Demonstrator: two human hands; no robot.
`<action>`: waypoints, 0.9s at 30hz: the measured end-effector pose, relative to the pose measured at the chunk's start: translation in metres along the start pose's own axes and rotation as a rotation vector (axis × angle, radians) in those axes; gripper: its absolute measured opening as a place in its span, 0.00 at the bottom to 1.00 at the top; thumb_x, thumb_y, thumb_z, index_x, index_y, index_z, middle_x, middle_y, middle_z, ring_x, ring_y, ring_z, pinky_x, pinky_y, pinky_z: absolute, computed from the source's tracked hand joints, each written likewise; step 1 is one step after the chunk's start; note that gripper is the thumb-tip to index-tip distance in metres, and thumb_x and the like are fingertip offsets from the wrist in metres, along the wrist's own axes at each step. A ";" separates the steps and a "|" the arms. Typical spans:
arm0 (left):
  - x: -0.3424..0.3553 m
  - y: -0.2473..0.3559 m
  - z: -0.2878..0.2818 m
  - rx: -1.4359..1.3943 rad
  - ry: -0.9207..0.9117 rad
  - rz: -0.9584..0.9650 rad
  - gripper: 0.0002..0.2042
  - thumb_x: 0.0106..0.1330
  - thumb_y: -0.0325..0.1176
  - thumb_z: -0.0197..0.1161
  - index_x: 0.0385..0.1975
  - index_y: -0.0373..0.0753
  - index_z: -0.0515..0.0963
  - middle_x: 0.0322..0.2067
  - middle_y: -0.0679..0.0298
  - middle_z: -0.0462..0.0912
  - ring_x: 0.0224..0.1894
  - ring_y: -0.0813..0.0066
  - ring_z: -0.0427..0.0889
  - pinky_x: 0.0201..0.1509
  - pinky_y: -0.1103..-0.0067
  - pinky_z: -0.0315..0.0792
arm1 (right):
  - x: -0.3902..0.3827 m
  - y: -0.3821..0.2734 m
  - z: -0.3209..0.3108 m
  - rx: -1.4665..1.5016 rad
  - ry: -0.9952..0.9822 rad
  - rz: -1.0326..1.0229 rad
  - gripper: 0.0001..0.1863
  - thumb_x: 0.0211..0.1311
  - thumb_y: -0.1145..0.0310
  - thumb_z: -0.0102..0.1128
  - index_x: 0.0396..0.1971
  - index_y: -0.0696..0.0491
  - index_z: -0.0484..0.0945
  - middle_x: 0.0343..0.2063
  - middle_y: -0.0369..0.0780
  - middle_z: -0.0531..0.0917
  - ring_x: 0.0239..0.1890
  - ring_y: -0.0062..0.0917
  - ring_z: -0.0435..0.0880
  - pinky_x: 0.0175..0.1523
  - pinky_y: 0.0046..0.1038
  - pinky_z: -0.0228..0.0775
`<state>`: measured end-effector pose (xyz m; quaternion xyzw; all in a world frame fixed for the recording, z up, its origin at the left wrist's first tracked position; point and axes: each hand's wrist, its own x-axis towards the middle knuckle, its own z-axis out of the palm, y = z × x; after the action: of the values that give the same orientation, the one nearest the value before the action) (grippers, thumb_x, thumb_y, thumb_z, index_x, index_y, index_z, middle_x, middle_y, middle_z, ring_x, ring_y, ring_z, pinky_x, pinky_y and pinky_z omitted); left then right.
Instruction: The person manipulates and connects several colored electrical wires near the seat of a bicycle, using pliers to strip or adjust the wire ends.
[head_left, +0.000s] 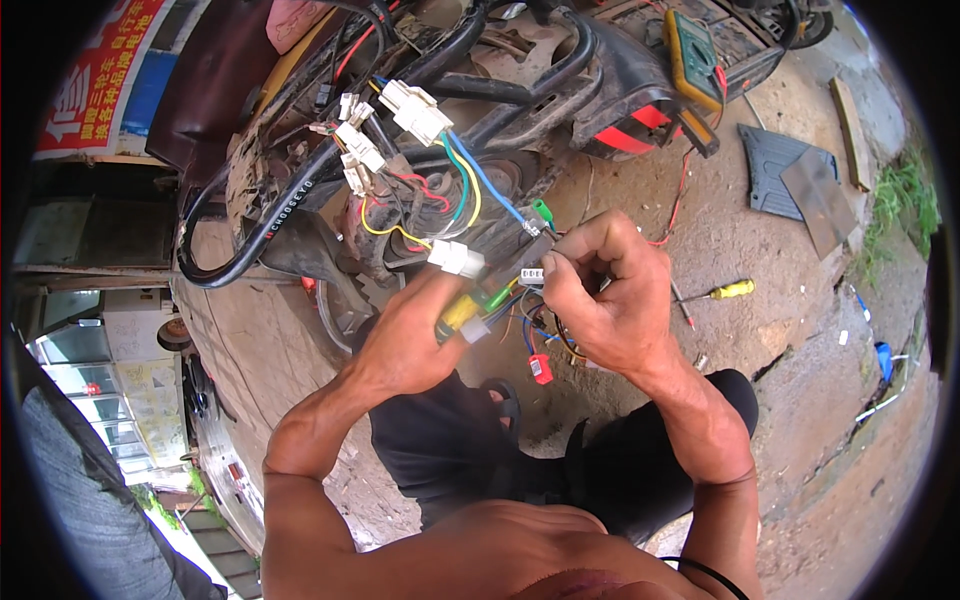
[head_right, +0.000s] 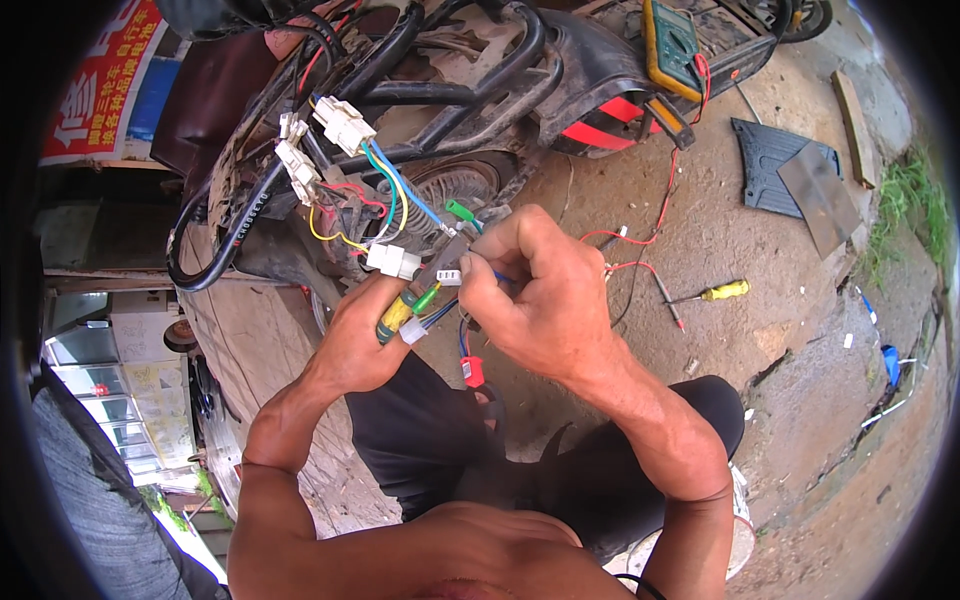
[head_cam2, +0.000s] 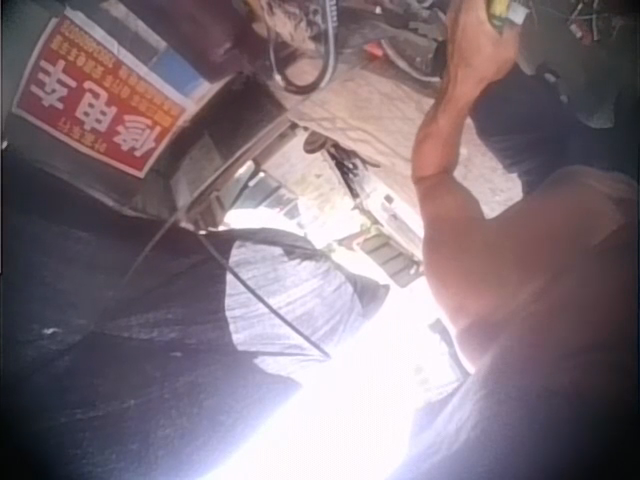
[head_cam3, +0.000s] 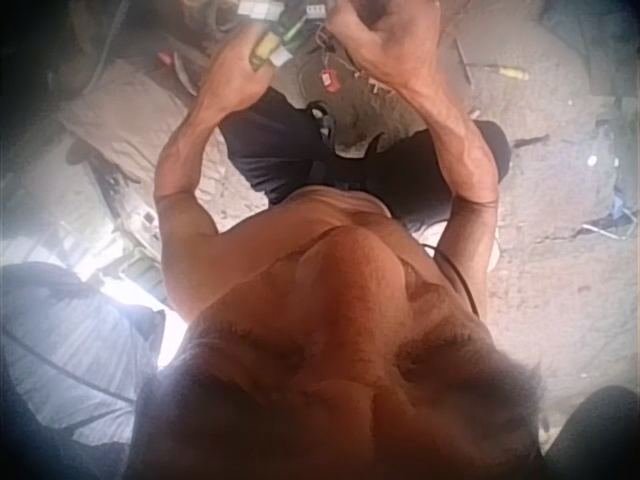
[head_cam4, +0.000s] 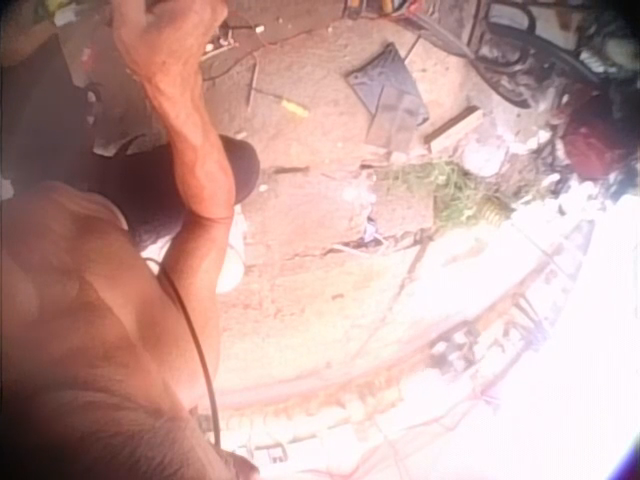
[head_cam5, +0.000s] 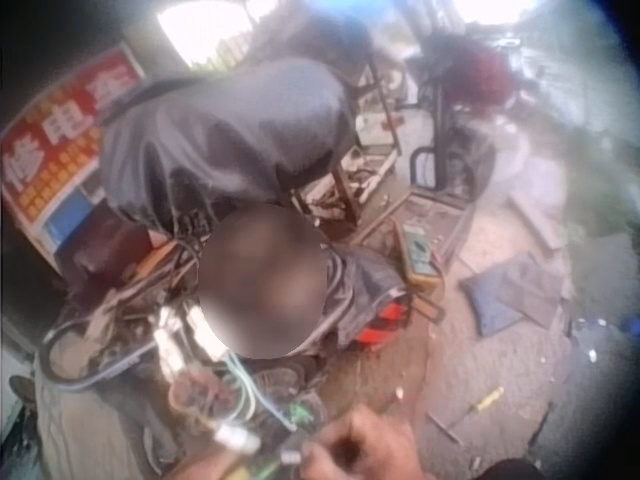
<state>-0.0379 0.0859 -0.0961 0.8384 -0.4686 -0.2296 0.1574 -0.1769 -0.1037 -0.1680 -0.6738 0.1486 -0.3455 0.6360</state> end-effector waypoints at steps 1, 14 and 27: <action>0.000 0.000 0.000 0.000 0.000 -0.001 0.25 0.64 0.29 0.69 0.62 0.36 0.75 0.55 0.45 0.80 0.58 0.38 0.80 0.60 0.59 0.76 | -0.001 0.000 0.001 0.023 0.003 0.000 0.09 0.63 0.77 0.70 0.32 0.57 0.76 0.20 0.33 0.81 0.21 0.11 0.75 0.25 0.20 0.66; -0.020 0.006 -0.005 -0.151 0.081 -0.082 0.18 0.72 0.34 0.66 0.56 0.31 0.78 0.50 0.47 0.83 0.53 0.43 0.82 0.58 0.65 0.75 | 0.008 0.006 0.001 0.122 0.017 0.113 0.08 0.65 0.75 0.68 0.39 0.59 0.78 0.23 0.36 0.85 0.24 0.13 0.80 0.29 0.23 0.72; -0.065 -0.078 0.160 -0.411 -0.344 -0.224 0.13 0.71 0.39 0.68 0.46 0.37 0.80 0.35 0.52 0.85 0.35 0.53 0.85 0.43 0.65 0.78 | 0.012 0.016 -0.002 0.103 -0.023 0.136 0.06 0.66 0.76 0.69 0.36 0.60 0.80 0.23 0.34 0.84 0.26 0.10 0.79 0.30 0.20 0.72</action>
<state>-0.0973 0.1736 -0.2530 0.7842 -0.3366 -0.4746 0.2157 -0.1660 -0.1154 -0.1801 -0.6325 0.1687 -0.3012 0.6933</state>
